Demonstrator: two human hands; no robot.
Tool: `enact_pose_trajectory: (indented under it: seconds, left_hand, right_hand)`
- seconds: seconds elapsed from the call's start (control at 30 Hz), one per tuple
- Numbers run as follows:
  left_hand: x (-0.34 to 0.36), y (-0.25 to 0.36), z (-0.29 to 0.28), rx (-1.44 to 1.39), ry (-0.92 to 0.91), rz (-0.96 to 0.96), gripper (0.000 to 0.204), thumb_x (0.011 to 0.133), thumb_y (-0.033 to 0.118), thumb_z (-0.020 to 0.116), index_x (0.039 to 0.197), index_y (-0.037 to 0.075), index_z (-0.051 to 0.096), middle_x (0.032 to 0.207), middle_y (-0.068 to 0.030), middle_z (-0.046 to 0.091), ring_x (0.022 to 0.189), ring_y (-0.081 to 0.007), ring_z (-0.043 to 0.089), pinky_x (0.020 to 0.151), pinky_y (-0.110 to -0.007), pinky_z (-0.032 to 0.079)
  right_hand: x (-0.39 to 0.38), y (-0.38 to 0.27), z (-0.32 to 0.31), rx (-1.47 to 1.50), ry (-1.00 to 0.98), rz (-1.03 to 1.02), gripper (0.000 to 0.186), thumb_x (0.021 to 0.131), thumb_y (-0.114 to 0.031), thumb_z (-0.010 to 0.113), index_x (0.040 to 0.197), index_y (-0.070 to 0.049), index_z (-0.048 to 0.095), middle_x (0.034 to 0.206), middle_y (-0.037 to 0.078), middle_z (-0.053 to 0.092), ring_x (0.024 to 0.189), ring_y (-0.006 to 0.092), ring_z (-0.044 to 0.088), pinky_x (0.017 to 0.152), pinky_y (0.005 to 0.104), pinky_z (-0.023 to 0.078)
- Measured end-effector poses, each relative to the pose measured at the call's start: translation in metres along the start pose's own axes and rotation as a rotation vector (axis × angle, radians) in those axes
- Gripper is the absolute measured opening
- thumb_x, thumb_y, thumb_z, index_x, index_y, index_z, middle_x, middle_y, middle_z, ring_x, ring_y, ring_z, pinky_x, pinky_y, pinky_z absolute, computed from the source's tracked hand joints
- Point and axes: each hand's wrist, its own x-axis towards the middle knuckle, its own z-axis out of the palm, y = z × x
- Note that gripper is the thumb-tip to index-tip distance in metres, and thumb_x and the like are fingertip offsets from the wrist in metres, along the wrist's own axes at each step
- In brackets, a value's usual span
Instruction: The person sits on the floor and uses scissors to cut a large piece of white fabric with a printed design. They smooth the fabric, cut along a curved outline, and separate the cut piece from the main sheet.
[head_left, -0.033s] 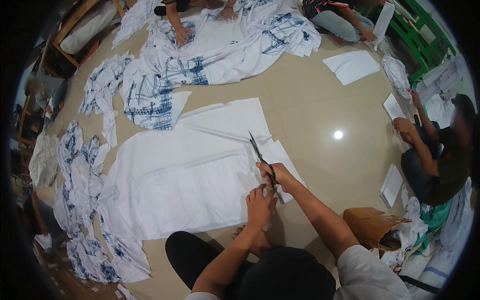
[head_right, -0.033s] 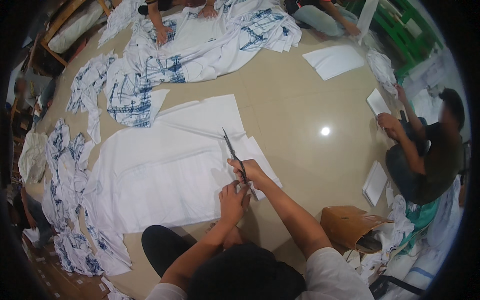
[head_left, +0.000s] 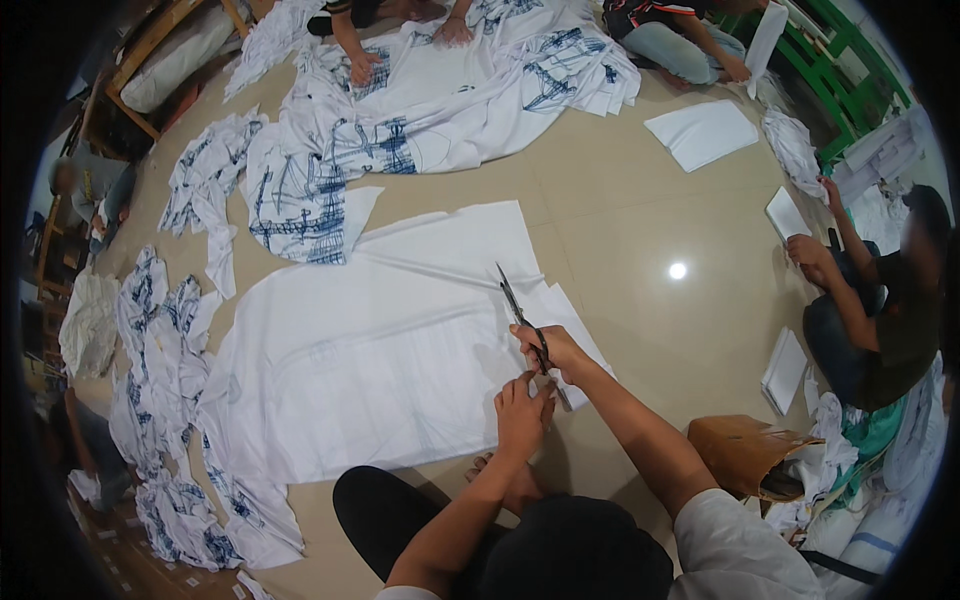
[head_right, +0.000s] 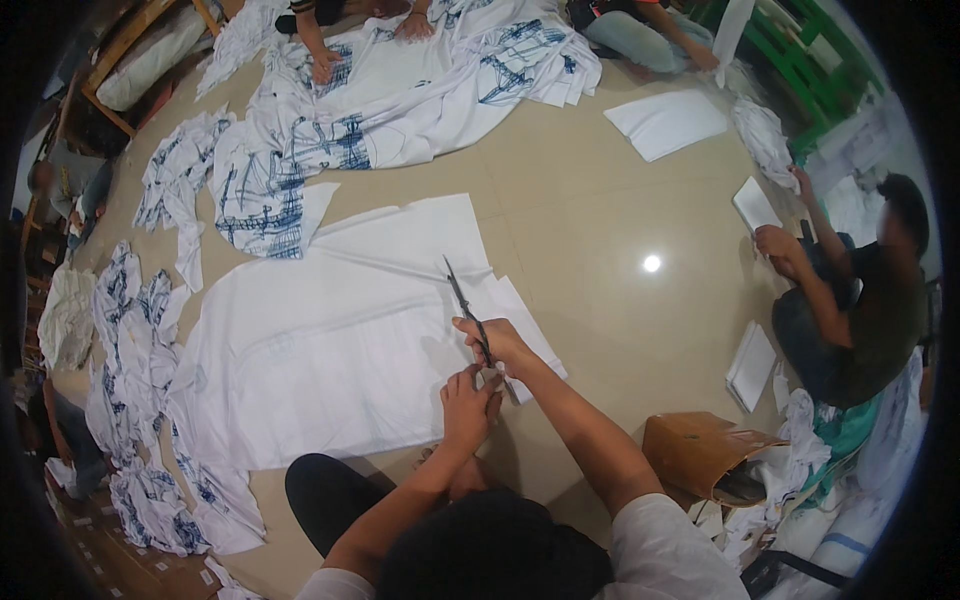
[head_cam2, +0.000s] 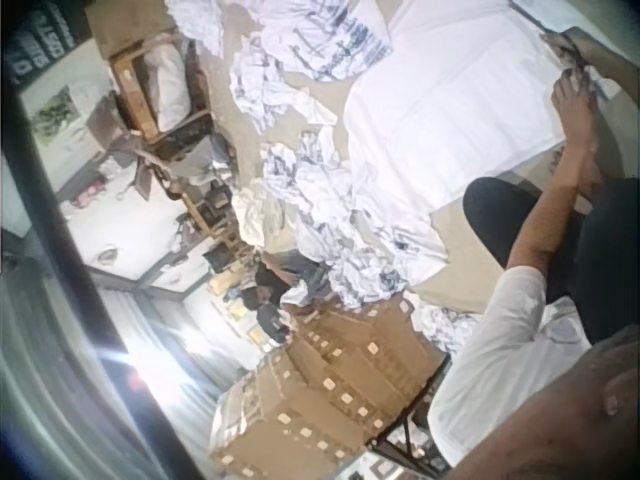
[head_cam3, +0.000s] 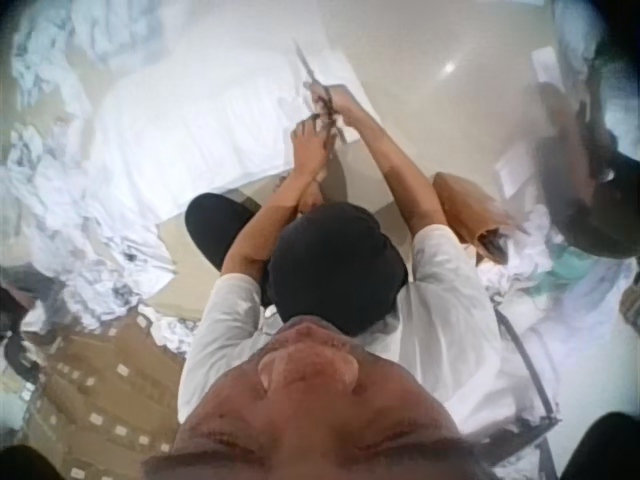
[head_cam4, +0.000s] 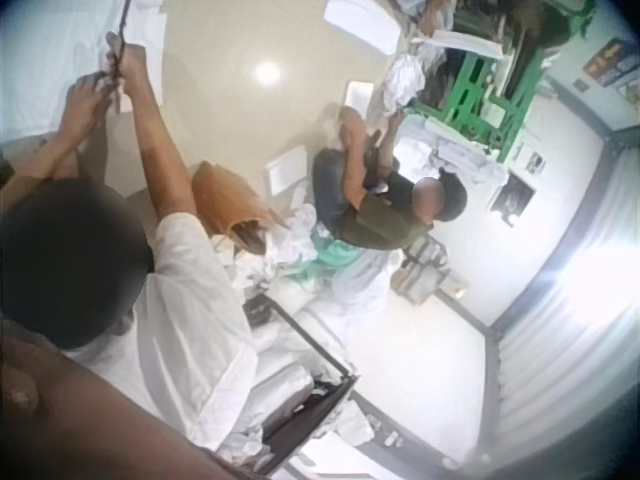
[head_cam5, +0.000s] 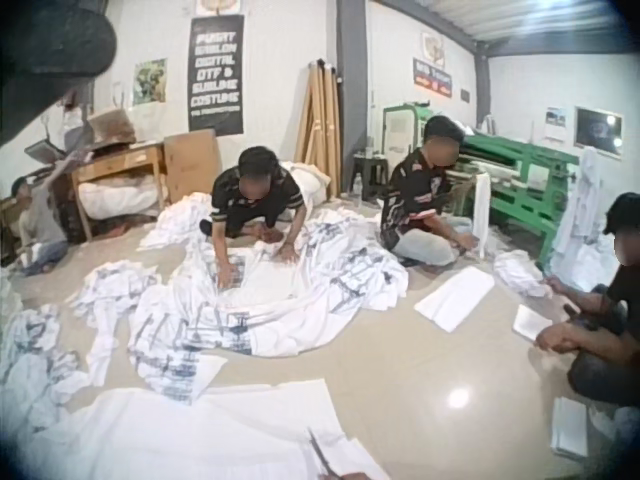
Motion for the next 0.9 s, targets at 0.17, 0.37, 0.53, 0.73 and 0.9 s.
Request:
enact_pose_trajectory:
  seconds: [0.17, 0.37, 0.53, 0.73, 0.9]
  left_hand:
    - [-0.001, 0.003, 0.004, -0.030, -0.015, 0.028, 0.038, 0.090, 0.021, 0.073, 0.128, 0.016, 0.071, 0.144, -0.0126, 0.055, 0.129, -0.0348, 0.049, 0.105, -0.052, 0.038]
    - [0.001, -0.005, 0.009, 0.015, -0.082, 0.138, 0.038, 0.088, 0.016, 0.072, 0.125, 0.011, 0.068, 0.143, -0.0090, 0.057, 0.136, -0.0355, 0.047, 0.107, -0.053, 0.037]
    - [-0.006, -0.007, 0.022, 0.067, -0.123, 0.180, 0.043, 0.086, 0.012, 0.072, 0.129, 0.012, 0.065, 0.144, -0.0059, 0.057, 0.139, -0.0371, 0.045, 0.111, -0.053, 0.036]
    - [-0.007, 0.004, 0.023, 0.036, -0.157, 0.189, 0.056, 0.087, 0.008, 0.070, 0.142, 0.018, 0.059, 0.155, -0.0022, 0.050, 0.145, -0.0381, 0.040, 0.118, -0.053, 0.033]
    - [-0.005, 0.003, 0.018, 0.027, -0.204, 0.182, 0.061, 0.088, 0.008, 0.069, 0.146, 0.020, 0.056, 0.160, -0.0005, 0.046, 0.147, -0.0382, 0.038, 0.119, -0.055, 0.032]
  right_hand:
    - [0.013, -0.011, 0.020, 0.108, 0.064, -0.031, 0.053, 0.082, -0.053, 0.086, 0.078, -0.005, 0.063, 0.064, 0.001, 0.055, 0.052, 0.0140, 0.054, 0.049, 0.0296, 0.044]
    - [0.019, -0.001, 0.027, 0.154, 0.104, -0.068, 0.053, 0.079, -0.049, 0.090, 0.080, -0.002, 0.064, 0.067, 0.001, 0.057, 0.052, 0.0136, 0.054, 0.049, 0.0288, 0.043]
    - [0.020, -0.005, 0.032, 0.132, 0.106, -0.069, 0.053, 0.081, -0.051, 0.088, 0.079, -0.003, 0.064, 0.065, 0.001, 0.056, 0.051, 0.0136, 0.054, 0.050, 0.0288, 0.044]
    - [0.045, -0.032, 0.024, 0.149, 0.105, -0.057, 0.052, 0.084, -0.053, 0.085, 0.077, -0.006, 0.063, 0.062, 0.001, 0.056, 0.050, 0.0137, 0.054, 0.049, 0.0282, 0.044]
    - [0.058, -0.040, 0.025, 0.143, 0.147, -0.082, 0.054, 0.082, -0.054, 0.086, 0.081, -0.004, 0.064, 0.063, 0.001, 0.055, 0.051, 0.0137, 0.055, 0.048, 0.0290, 0.043]
